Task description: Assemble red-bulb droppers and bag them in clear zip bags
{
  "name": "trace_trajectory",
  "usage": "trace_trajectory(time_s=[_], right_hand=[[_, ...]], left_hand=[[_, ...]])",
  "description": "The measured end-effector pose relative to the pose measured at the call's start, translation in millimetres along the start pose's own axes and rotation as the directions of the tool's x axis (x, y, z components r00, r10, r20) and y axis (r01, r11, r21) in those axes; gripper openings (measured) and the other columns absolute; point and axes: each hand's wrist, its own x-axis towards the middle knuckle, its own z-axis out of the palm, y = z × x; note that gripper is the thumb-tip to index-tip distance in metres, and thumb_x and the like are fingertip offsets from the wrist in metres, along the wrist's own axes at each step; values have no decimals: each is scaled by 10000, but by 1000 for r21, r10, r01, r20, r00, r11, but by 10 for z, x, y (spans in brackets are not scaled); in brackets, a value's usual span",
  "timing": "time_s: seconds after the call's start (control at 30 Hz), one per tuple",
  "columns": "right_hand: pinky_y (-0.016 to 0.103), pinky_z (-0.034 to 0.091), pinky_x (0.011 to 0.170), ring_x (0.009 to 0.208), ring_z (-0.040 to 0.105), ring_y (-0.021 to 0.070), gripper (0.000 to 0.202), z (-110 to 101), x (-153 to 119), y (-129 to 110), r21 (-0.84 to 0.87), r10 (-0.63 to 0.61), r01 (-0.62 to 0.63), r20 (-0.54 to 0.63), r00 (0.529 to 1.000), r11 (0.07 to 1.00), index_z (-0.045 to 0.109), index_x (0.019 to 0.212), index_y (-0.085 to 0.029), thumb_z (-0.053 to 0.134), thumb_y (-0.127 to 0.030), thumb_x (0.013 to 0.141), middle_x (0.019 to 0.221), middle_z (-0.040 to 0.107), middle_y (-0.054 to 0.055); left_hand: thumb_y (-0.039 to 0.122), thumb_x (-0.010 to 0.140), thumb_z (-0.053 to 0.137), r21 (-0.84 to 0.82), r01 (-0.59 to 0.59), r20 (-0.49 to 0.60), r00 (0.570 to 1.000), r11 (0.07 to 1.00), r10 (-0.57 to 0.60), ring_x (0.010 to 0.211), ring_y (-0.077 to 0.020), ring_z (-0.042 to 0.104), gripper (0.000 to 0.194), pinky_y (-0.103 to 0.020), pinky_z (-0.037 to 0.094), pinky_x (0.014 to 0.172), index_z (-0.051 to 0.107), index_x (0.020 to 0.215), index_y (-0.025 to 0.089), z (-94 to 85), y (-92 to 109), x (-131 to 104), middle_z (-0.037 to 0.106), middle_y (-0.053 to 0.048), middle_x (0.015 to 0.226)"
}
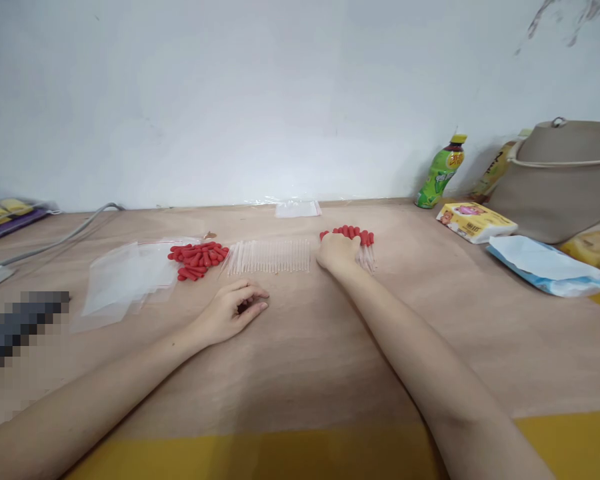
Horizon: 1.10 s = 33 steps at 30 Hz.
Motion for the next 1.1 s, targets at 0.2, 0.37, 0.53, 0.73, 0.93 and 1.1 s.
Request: trace_trajectory(time_s=[0.2, 0.37, 0.53, 0.73, 0.93, 1.1], right_hand=[[396, 280, 762, 821, 552, 252, 182, -10, 2, 87, 29, 19, -19, -6, 1000, 999, 635, 757, -143, 485, -244, 737, 817, 618, 112], [395, 291, 761, 805, 560, 250, 185, -20, -13, 75, 24, -15, 16, -47, 999, 1000, 633, 749, -143, 481, -247, 735, 813, 625, 120], [370, 331, 752, 818, 576, 250, 259, -44, -74, -46, 116, -88, 87, 3, 996, 989, 641, 810, -149, 463, -329, 752, 807, 640, 115], [385, 360, 767, 850, 590, 269, 267, -24, -53, -129, 164, -70, 49, 119, 990, 985, 646, 853, -137, 471, -308, 745, 841, 647, 133], [430, 353, 807, 899, 585, 291, 325, -2, -37, -176, 178, -40, 15, 139, 989, 984, 643, 913, -129, 453, -344, 759, 933, 642, 159], [368, 382, 744, 904, 585, 282, 319, -106, -61, -176, 202, -52, 22, 148, 988, 979, 637, 896, -139, 400, -326, 792, 948, 641, 153]], left_hand=[[231, 842, 501, -5, 4, 1, 1000, 1000, -4, 694, -128, 536, 158, -261, 439, 648, 613, 932, 166, -1, -2, -6, 568, -40, 814], [229, 841, 501, 4, -2, 1, 1000, 1000, 2, 689, -129, 533, 150, -259, 435, 642, 612, 918, 165, -5, 5, 0, 565, -39, 800], [214, 836, 507, -2, 2, 4, 1000, 1000, -2, 690, -126, 534, 139, -257, 433, 648, 609, 918, 166, -9, 12, 2, 564, -35, 808], [228, 837, 507, -2, 3, 2, 1000, 1000, -3, 690, -128, 531, 142, -259, 434, 646, 608, 914, 164, -9, 15, -2, 561, -37, 803], [231, 839, 502, 3, 3, 7, 1000, 1000, -3, 695, -131, 537, 147, -264, 445, 646, 608, 918, 164, -7, -1, 0, 560, -40, 809], [242, 844, 502, 0, -2, 3, 1000, 1000, 2, 687, -129, 531, 148, -263, 440, 647, 602, 923, 169, -2, 9, -12, 561, -40, 814]])
